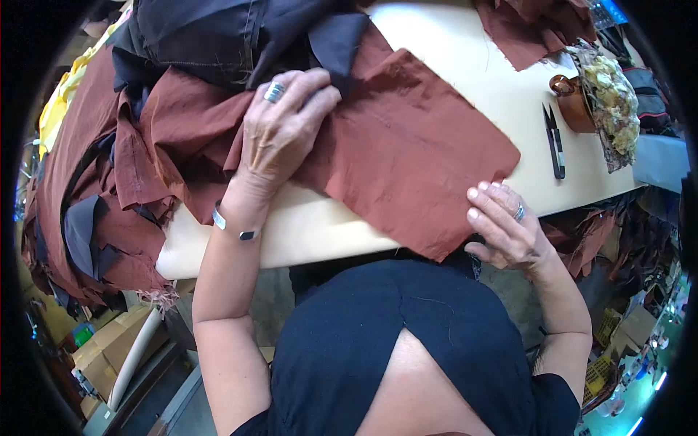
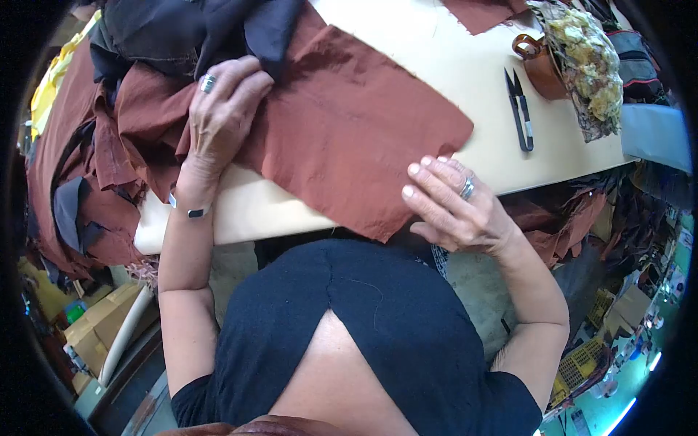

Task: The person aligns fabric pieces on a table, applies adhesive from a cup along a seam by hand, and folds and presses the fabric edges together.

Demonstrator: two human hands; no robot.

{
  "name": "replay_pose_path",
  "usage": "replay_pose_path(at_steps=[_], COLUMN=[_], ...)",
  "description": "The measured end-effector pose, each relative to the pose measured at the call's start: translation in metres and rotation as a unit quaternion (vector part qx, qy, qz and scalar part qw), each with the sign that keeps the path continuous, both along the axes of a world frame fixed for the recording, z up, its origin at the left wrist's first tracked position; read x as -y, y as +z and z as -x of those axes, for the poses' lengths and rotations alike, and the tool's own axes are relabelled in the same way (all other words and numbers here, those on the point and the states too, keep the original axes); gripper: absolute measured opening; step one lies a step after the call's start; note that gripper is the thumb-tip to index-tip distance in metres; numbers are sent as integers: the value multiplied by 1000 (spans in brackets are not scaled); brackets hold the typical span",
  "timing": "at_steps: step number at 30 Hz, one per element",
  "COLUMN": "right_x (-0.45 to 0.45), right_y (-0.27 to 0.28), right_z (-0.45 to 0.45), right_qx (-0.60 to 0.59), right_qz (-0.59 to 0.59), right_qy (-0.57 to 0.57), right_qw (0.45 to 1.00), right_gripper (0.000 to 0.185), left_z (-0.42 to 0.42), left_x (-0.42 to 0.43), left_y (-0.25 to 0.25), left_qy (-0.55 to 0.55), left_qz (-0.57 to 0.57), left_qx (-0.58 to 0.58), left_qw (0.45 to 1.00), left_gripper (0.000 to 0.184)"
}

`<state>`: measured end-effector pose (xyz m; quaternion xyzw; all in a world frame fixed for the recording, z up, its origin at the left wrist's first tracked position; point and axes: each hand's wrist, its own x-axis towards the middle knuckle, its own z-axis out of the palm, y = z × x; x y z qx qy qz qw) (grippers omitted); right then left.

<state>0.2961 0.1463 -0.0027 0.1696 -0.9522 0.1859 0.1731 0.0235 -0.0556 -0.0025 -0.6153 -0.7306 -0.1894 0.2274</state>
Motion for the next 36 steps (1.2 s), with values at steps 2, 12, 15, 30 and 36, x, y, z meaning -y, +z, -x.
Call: replay_pose_path(at_steps=[2, 12, 15, 30, 36], right_x=[2, -19, -25, -29, -34], right_y=[-3, 78, 103, 14, 17], right_z=[-2, 77, 146, 243, 247], right_qx=[-37, -139, -135, 70, 49], right_qz=[-30, 114, 145, 133, 239], right_qy=[19, -72, -107, -166, -113], right_qw=[999, 981, 974, 974, 963], right_gripper=[32, 38, 45, 38, 35], left_z=[-2, -37, -52, -61, -72], left_x=[4, 34, 31, 41, 31], left_y=[-1, 34, 35, 44, 52], left_qy=[-25, -72, -21, 69, 50], left_qz=[20, 268, 230, -107, -182], left_qx=[34, 265, 223, 869, 860], left_qw=[999, 923, 947, 479, 473], left_gripper=[22, 96, 78, 40, 35])
